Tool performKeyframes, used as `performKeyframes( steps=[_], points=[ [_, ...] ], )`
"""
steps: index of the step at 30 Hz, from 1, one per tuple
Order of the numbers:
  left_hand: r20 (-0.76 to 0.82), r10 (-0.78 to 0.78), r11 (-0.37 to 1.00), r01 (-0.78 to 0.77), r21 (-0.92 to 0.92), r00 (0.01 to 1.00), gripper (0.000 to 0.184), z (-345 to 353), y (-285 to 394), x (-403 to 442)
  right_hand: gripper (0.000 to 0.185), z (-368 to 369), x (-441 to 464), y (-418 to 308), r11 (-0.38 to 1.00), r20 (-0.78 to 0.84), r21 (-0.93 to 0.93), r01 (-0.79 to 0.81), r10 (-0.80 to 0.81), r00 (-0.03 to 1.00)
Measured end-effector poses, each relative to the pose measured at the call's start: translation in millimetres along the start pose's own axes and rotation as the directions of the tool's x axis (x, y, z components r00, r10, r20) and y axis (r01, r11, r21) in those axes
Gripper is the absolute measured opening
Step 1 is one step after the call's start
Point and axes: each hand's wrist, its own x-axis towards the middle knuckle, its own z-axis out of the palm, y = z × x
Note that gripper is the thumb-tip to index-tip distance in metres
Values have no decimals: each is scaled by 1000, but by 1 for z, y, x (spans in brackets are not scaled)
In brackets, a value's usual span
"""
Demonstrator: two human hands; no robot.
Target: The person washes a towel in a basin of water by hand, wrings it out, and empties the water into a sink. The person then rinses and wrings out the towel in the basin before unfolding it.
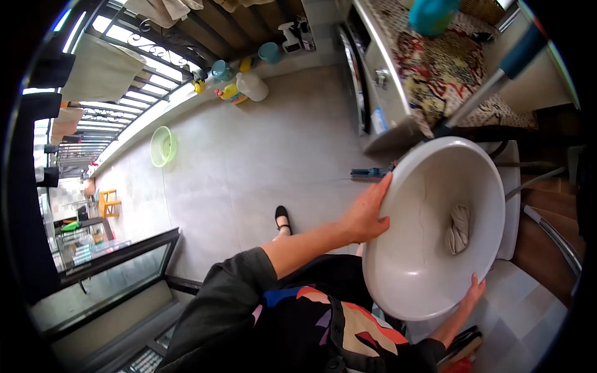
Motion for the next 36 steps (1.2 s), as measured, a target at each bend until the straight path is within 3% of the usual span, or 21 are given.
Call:
performKeyframes(
  steps=[4,7,14,15,16,18,20,22,23,25,28,31,34,36],
  points=[
    [92,22,998,-16,-59,995,82,-65,-42,-38,31,41,-102,-4,992,56,105,-69,64,996],
    [15,88,995,-87,-44,996,82,-105,-81,-60,29,94,-173,-19,979,49,115,-166,161,986],
    [-75,-298,945,305,117,952,79,-217,-179,-96,30,243,-254,1,978,80,110,-178,170,982],
    [-118,-390,904,404,141,913,79,-229,-199,-100,30,265,-256,12,990,95,5,-144,143,985],
    [-136,-406,896,423,135,904,79,-239,-222,-106,30,288,-257,19,990,116,-98,-101,112,987],
    [-296,-388,873,451,184,873,78,-258,-266,-114,31,341,-257,31,997,154,-7,-72,72,985],
    [-360,-448,840,524,144,818,76,-281,-300,-124,31,395,-259,23,994,165,-26,-105,108,980],
    [-413,-488,816,570,96,769,74,-302,-326,-127,35,443,-249,16,979,244,-203,-8,59,968],
    [-423,-499,815,575,68,756,71,-313,-339,-127,35,468,-241,16,979,257,-203,3,50,965],
    [-508,-456,831,555,51,730,63,-326,-379,-130,38,519,-233,14,964,307,-157,212,-156,939],
    [-552,-533,771,637,-6,641,60,-341,-437,-119,40,586,-225,-12,968,382,-89,236,-186,905],
    [-564,-622,722,677,-143,543,55,-359,-503,-92,39,671,-192,6,881,420,-219,419,-302,856],
    [-534,-637,730,658,-187,555,52,-372,-574,-68,41,733,-169,26,873,467,-182,453,-329,821],
    [-525,-639,750,606,-264,562,50,-374,-625,-52,40,773,-156,43,827,455,-269,493,-342,822]
  ],
)
